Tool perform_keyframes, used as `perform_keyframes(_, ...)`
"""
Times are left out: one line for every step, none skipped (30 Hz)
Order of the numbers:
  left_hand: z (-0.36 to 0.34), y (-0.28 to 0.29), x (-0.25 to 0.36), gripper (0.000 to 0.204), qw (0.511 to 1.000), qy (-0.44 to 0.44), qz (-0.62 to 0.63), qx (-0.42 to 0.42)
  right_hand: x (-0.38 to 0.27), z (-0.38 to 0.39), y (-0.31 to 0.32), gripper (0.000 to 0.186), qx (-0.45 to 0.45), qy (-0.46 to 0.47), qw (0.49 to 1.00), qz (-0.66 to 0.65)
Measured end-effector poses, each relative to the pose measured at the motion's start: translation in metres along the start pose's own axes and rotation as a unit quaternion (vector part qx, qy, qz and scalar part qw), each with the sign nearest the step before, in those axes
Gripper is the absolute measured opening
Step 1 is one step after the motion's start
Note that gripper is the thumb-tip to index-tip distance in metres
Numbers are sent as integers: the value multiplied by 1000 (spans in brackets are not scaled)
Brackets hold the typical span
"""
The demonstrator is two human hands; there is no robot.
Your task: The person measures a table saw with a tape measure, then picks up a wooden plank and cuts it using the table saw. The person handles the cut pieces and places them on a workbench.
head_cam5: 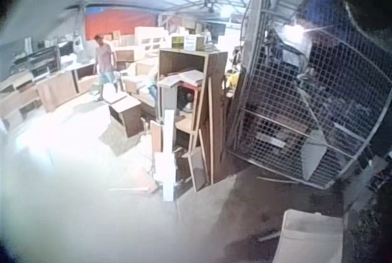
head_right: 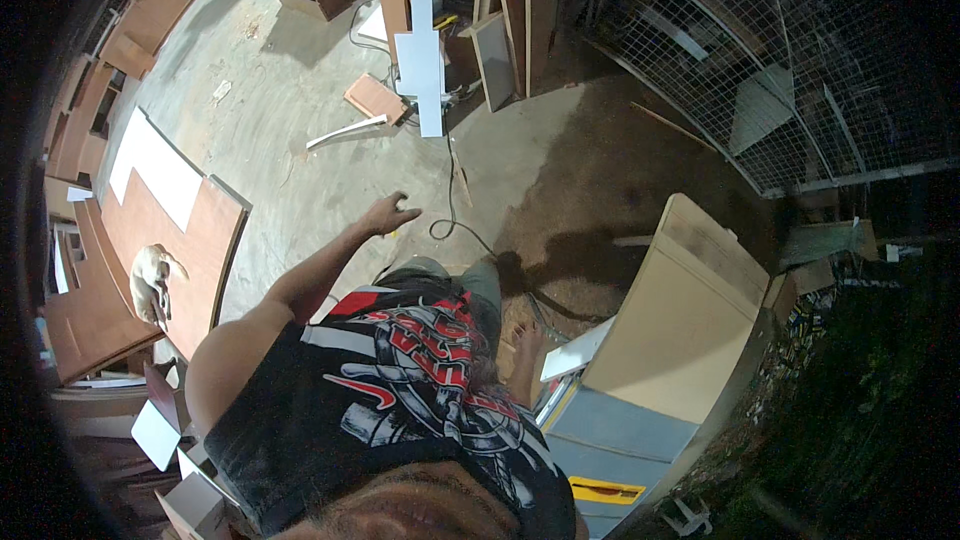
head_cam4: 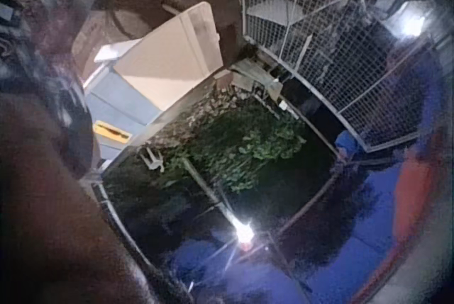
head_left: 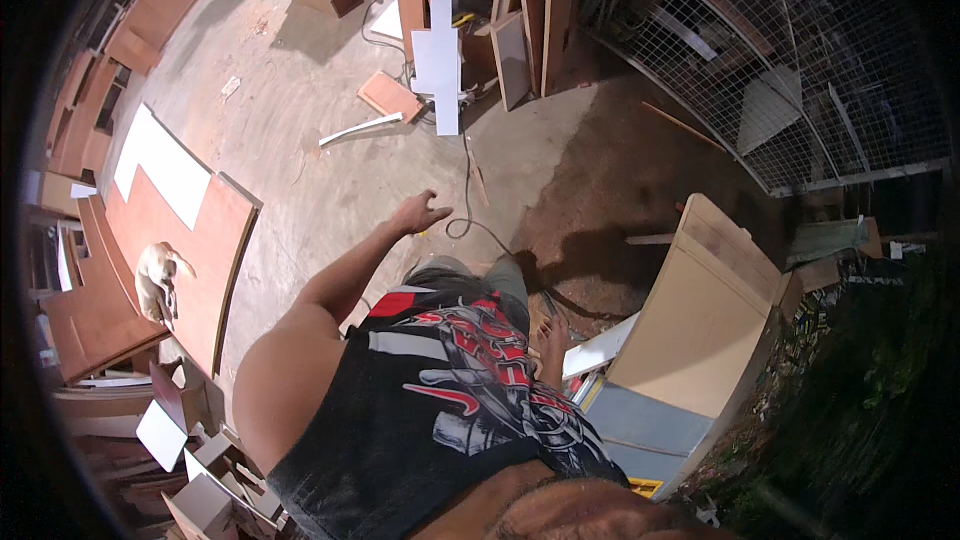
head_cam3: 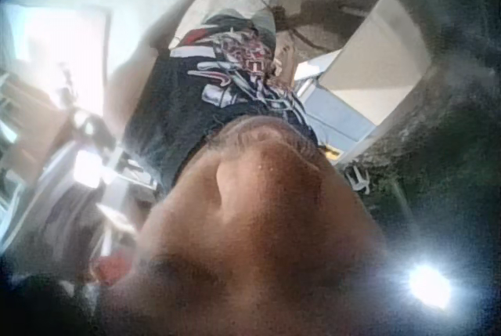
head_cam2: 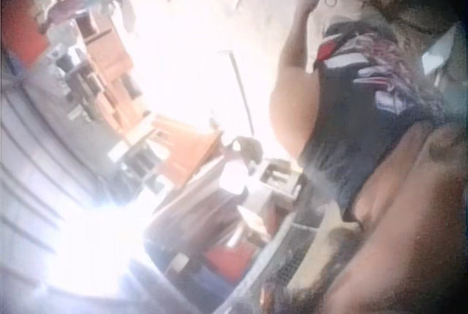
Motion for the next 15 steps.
perform_keyframes(1,10,-12,81,999,42,19,2,-4,-9,-8,34,-14,-10,999,38)
perform_keyframes(1,14,-23,78,995,71,67,-10,-9,-20,-17,34,-28,-20,997,73)
perform_keyframes(3,18,-32,76,989,99,110,-21,-4,-32,-20,34,-34,-35,996,73)
perform_keyframes(3,20,-38,74,979,127,154,-33,1,-41,-21,34,-38,-49,995,72)
perform_keyframes(3,25,-44,69,967,142,210,-28,-4,-45,-30,34,-45,-64,994,80)
perform_keyframes(3,30,-48,64,951,155,265,-23,-15,-54,-40,33,-46,-59,987,144)
perform_keyframes(-1,35,-47,60,934,166,315,-19,-21,-69,-40,32,-47,-54,977,202)
perform_keyframes(-13,43,-43,56,913,171,370,-23,-17,-79,-50,33,-72,-84,980,168)
perform_keyframes(-27,48,-38,52,886,177,427,-29,-5,-98,-52,35,-93,-115,980,136)
perform_keyframes(-36,58,-47,48,854,186,484,-21,-41,-101,-70,33,-124,-21,975,184)
perform_keyframes(-40,63,-57,41,832,206,515,-11,-79,-99,-87,31,-154,74,959,228)
perform_keyframes(-58,82,-51,41,820,180,544,-6,-100,-117,-101,28,-144,80,951,262)
perform_keyframes(-64,94,-52,41,802,160,576,-1,-119,-136,-116,25,-139,84,939,303)
perform_keyframes(-71,106,-53,41,783,140,607,4,-138,-155,-136,22,-134,89,926,341)
perform_keyframes(-77,123,-58,38,777,160,607,49,-165,-156,-156,20,-100,46,963,246)
Point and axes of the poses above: each hand's wrist, its own z-axis away from the middle knuckle, its own y-axis out of the back of the hand, x = y × z, the point moved 10 cm from there along -z, towards the middle knuckle, and after that the axes turned 4 degrees about y, right-handed, at the moved point
